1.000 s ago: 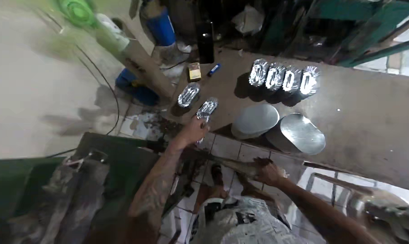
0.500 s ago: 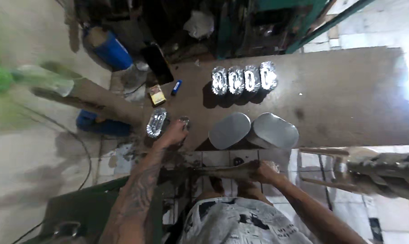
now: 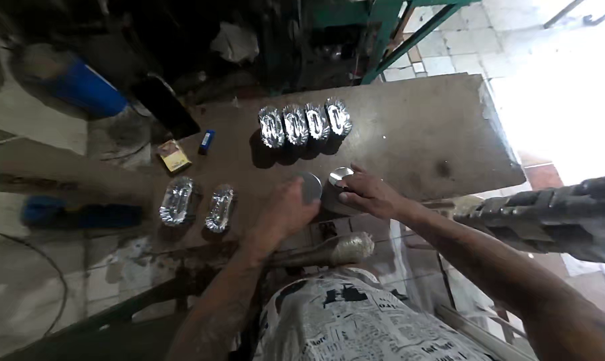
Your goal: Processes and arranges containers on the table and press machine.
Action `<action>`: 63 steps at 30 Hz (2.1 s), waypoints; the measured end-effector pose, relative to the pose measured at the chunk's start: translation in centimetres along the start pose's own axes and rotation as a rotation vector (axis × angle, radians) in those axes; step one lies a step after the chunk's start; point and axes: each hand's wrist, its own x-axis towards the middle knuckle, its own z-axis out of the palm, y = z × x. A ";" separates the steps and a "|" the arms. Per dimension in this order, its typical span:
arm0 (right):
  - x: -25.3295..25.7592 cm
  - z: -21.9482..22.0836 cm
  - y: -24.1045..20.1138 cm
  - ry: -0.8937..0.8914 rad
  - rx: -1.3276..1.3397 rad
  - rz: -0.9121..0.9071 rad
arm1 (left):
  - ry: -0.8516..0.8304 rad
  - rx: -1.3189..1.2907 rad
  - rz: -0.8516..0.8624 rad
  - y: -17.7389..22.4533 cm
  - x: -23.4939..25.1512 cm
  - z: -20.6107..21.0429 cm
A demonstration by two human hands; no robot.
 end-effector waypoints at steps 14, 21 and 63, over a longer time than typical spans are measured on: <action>-0.8 1.7 0.7 0.123 -0.070 -0.062 | -0.710 -0.288 0.213 -2.5 6.5 -3.0; -2.0 1.4 -7.5 0.337 -0.098 0.066 | -0.019 -0.179 0.404 -1.6 -2.6 -2.6; -8.3 15.7 -8.1 -0.918 0.097 0.235 | 1.253 -1.176 -0.213 -20.9 -28.1 -6.9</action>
